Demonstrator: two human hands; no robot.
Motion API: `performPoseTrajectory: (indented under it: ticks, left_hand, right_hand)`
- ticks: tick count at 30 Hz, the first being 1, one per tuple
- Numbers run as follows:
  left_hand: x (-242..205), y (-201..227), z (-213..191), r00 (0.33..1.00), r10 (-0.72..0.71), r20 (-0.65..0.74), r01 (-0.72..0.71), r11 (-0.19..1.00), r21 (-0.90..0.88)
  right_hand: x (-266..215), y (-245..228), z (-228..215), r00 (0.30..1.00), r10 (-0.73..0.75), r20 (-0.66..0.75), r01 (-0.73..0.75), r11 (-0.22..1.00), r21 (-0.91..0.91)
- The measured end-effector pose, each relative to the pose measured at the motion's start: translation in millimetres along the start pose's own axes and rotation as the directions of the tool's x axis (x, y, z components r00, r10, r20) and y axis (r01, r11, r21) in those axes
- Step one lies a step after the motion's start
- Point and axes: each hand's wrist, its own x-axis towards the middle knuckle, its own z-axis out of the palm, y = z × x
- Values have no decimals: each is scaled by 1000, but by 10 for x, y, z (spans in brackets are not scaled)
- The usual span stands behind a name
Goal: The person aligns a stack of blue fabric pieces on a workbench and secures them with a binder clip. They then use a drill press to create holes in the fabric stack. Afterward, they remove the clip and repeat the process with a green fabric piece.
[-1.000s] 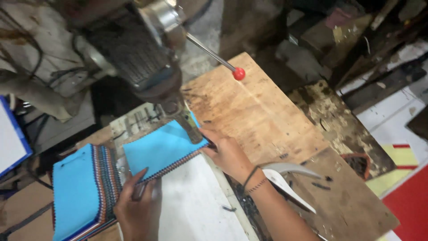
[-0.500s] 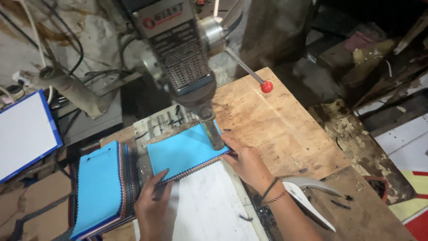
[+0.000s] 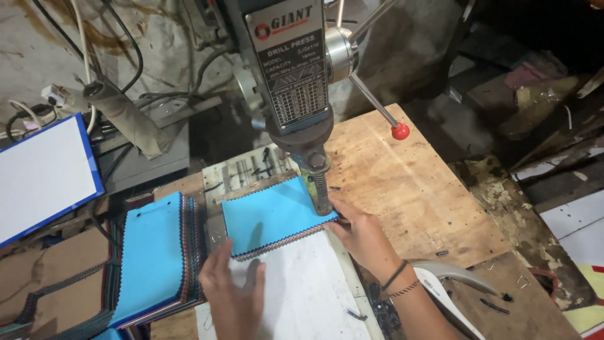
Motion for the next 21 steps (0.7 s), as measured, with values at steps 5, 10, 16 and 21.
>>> performPoseTrajectory:
  ticks: [5, 10, 16, 21]
  left_hand:
    - [396, 189, 13, 707, 707, 13, -638, 630, 444]
    - [806, -51, 189, 616, 754, 228, -747, 467, 473]
    - [882, -160, 287, 604, 750, 268, -777, 482, 404]
    - [895, -215, 331, 616, 695, 371, -755, 387, 530]
  right_hand:
    - [-6, 31, 28, 993, -110, -37, 110, 994, -14]
    - [9, 32, 29, 998, -54, -9, 54, 998, -23]
    - [26, 96, 65, 1000, 6, -12, -7, 999, -54]
    - [20, -421, -296, 958, 227, 175, -222, 974, -46]
